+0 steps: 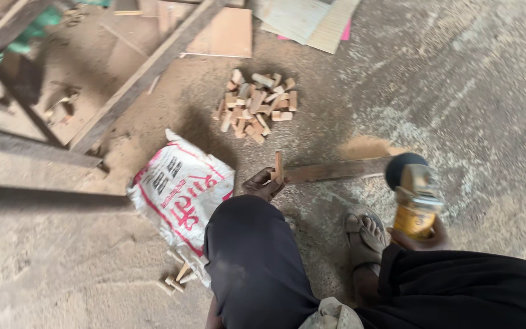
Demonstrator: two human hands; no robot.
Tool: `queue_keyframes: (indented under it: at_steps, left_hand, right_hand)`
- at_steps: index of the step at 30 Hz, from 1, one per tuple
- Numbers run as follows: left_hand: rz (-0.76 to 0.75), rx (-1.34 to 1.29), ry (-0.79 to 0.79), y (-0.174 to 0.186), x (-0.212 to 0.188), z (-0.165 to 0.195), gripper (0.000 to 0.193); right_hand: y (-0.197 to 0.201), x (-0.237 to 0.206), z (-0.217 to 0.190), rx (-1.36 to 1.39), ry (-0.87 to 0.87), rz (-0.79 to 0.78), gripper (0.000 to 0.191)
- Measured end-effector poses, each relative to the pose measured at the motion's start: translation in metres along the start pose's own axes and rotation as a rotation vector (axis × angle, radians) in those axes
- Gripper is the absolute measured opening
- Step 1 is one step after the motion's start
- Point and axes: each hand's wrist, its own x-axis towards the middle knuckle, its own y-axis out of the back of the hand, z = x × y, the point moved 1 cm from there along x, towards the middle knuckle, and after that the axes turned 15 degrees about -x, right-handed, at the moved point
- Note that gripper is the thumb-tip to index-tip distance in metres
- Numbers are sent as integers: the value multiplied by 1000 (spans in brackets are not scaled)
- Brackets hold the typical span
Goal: The person uses an angle grinder to smooth the edges of small wooden blocks. They hold each block with one hand and apply the grinder with the other, then place the finished pieces into a nearby sack.
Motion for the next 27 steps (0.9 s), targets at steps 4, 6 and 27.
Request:
queue_keyframes:
  at_steps: [4, 6, 27]
  left_hand:
    - [-12, -87, 8, 1, -6, 10, 27]
    - [-19, -111, 13, 0, -8, 11, 27]
    - [-163, -179, 39, 1, -25, 21, 30]
  right_hand:
    - [12, 4, 2, 88, -31, 0, 85]
    - [17, 7, 0, 122, -45, 7, 84]
    - [69, 0, -5, 286, -133, 7, 73]
